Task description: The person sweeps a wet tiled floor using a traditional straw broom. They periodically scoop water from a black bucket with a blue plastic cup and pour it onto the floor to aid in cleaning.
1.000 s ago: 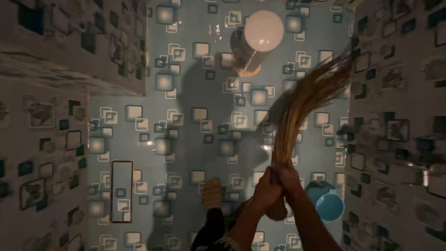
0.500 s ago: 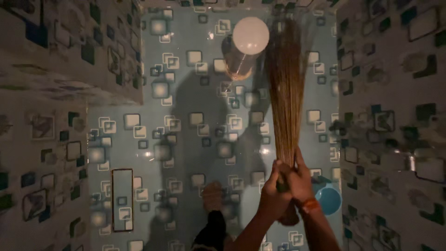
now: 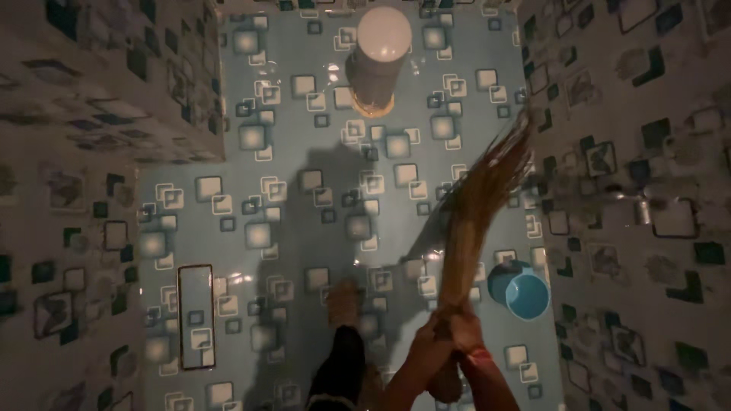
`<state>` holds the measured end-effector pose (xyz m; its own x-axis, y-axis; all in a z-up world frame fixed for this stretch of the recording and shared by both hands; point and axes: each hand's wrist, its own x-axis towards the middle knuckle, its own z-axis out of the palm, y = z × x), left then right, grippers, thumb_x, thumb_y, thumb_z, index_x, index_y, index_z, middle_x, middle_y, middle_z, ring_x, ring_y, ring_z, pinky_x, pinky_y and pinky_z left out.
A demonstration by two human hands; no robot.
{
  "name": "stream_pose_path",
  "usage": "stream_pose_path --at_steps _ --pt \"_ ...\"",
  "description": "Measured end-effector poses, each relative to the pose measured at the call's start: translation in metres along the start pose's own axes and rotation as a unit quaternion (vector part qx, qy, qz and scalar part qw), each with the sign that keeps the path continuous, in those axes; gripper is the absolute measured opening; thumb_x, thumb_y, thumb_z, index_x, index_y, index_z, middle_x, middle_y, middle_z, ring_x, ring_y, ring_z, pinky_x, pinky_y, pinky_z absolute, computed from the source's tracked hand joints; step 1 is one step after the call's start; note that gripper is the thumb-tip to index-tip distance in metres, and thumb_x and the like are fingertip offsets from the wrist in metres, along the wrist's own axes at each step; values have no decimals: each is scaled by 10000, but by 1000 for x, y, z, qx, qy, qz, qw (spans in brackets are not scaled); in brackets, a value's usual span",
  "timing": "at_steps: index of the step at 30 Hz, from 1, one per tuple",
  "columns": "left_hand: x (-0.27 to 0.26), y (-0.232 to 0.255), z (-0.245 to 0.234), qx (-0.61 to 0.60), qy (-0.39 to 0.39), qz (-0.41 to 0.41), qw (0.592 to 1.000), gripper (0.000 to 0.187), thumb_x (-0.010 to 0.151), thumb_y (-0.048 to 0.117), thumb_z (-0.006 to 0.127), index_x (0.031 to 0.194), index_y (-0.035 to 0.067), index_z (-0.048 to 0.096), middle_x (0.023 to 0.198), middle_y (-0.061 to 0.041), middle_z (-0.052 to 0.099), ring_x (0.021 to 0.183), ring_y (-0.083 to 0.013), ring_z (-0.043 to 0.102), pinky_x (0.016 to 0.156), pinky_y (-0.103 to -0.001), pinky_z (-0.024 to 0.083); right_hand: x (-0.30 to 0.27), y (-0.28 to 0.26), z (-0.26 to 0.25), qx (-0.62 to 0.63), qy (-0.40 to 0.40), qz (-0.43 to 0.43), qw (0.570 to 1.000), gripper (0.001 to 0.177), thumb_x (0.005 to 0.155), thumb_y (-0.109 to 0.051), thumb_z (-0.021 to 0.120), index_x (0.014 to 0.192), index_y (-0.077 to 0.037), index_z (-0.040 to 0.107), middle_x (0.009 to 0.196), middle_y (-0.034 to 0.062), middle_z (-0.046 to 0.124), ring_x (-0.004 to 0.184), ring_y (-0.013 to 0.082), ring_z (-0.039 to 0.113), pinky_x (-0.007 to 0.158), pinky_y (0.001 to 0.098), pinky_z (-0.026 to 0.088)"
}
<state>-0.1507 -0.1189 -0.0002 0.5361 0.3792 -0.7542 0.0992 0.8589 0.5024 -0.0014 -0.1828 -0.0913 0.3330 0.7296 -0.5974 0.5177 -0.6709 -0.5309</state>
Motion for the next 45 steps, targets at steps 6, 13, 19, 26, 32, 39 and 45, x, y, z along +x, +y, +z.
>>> stream_pose_path --at_steps 6,13,19,26,32,39,45 --pt "-12 -24 -17 23 131 144 981 366 854 116 722 1194 12 636 962 -113 674 841 -175 633 738 -311 524 14 -46 36 487 -27 108 866 466 920 -58 594 1385 -55 566 936 155 608 756 259 582 630 365 520" --pt "-46 -23 -22 -53 18 176 983 700 814 18 654 1486 90 470 1054 -100 659 863 -156 625 731 -310 531 -61 -114 -8 487 43 63 870 518 895 -60 587 1407 -58 509 972 113 661 794 193 626 630 312 519" --pt "-87 -45 -33 82 -100 232 964 812 903 66 711 1614 65 319 1355 -93 626 1207 -168 605 1027 -311 480 -136 -143 -12 356 165 47 919 561 954 -144 624 1466 -28 427 1015 128 639 835 221 623 678 345 512" --pt "-63 -143 -82 -21 -28 40 999 618 969 191 661 1536 53 458 1268 -89 670 1141 -175 628 973 -317 510 -139 -95 70 306 53 231 922 519 906 -180 629 1376 -211 409 869 116 680 799 284 683 711 424 561" --pt "-53 -120 -166 -26 57 81 995 612 887 141 675 1464 54 492 1272 -134 660 1149 -219 636 971 -353 521 -63 -74 174 241 -48 -91 965 157 930 -197 644 1066 -223 571 824 96 678 700 261 691 668 422 574" --pt "-64 -108 -212 -55 178 171 968 573 854 135 620 1415 66 527 1258 -137 653 1138 -241 644 955 -367 528 -27 -158 212 344 -142 115 921 215 931 -164 623 1130 -81 614 895 176 694 731 325 690 597 444 568" --pt "-82 -106 -219 -12 210 262 942 519 802 174 707 1290 8 649 1173 -183 725 1055 -292 704 893 -403 578 -50 -192 194 49 -35 -166 984 184 876 -160 676 1053 -156 726 997 100 728 887 250 690 736 377 567"
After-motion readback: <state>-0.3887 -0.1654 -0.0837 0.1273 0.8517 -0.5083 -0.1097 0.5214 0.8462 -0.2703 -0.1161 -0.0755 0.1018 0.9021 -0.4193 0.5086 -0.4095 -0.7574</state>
